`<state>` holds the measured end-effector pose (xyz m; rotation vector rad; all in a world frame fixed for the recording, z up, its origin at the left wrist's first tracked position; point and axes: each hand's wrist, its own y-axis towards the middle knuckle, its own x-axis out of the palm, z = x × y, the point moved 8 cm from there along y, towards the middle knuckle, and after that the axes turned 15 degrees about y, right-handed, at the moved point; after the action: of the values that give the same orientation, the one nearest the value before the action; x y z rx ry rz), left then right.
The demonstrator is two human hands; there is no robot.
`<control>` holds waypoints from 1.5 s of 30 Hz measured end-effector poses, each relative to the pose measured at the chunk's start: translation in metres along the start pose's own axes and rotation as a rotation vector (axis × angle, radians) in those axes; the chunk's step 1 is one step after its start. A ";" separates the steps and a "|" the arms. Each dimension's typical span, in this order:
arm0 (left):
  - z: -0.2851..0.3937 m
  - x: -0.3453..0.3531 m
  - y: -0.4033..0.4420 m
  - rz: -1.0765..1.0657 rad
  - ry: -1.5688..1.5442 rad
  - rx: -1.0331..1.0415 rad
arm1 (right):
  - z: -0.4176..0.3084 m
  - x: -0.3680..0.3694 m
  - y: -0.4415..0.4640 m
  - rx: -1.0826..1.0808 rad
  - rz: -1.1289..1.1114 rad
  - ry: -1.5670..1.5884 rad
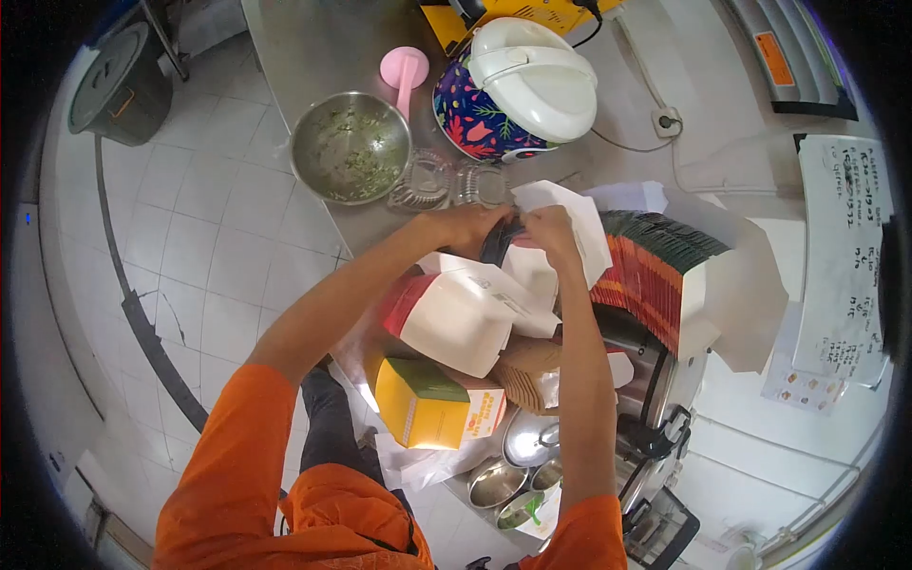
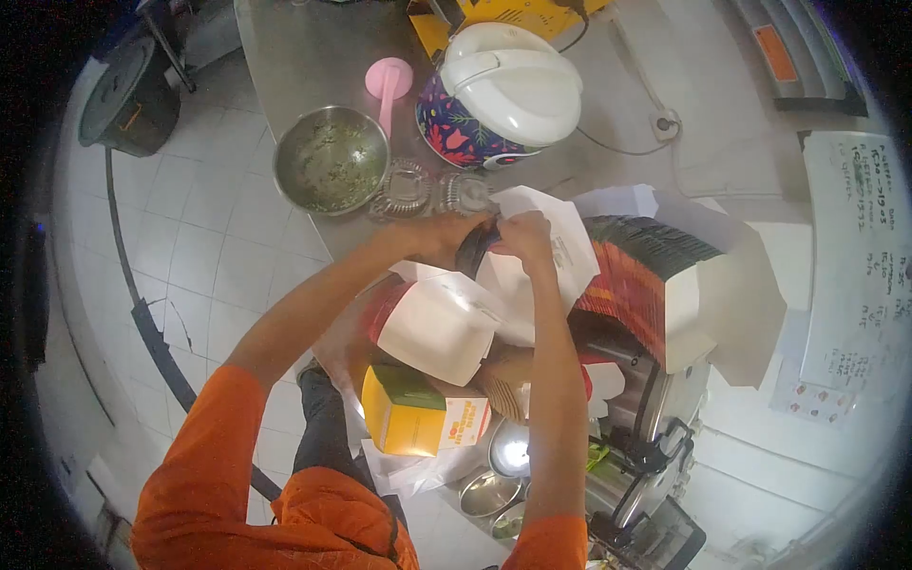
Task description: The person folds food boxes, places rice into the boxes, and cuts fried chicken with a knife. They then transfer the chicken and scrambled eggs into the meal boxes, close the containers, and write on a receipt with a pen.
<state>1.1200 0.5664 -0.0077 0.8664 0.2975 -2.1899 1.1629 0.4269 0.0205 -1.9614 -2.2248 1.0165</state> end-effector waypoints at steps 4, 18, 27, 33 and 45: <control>0.012 -0.016 -0.008 -0.018 0.033 -0.085 | -0.022 -0.020 -0.020 -0.157 0.098 -0.132; 0.204 -0.154 -0.123 0.526 -0.266 0.149 | -0.170 -0.023 -0.294 -0.601 0.599 0.357; 0.344 -0.133 -0.208 0.363 -0.089 0.322 | -0.138 -0.004 -0.429 -0.606 0.087 0.942; 0.433 -0.055 -0.257 0.317 -0.131 0.473 | -0.064 -0.033 -0.556 -0.637 0.241 0.819; 0.667 0.173 -0.359 -0.018 -0.053 0.691 | 0.095 -0.098 -0.923 -0.654 0.959 0.147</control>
<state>0.4489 0.4160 0.3533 1.1588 -0.5138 -2.3505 0.3280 0.2903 0.4132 -3.3703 -1.5880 0.0349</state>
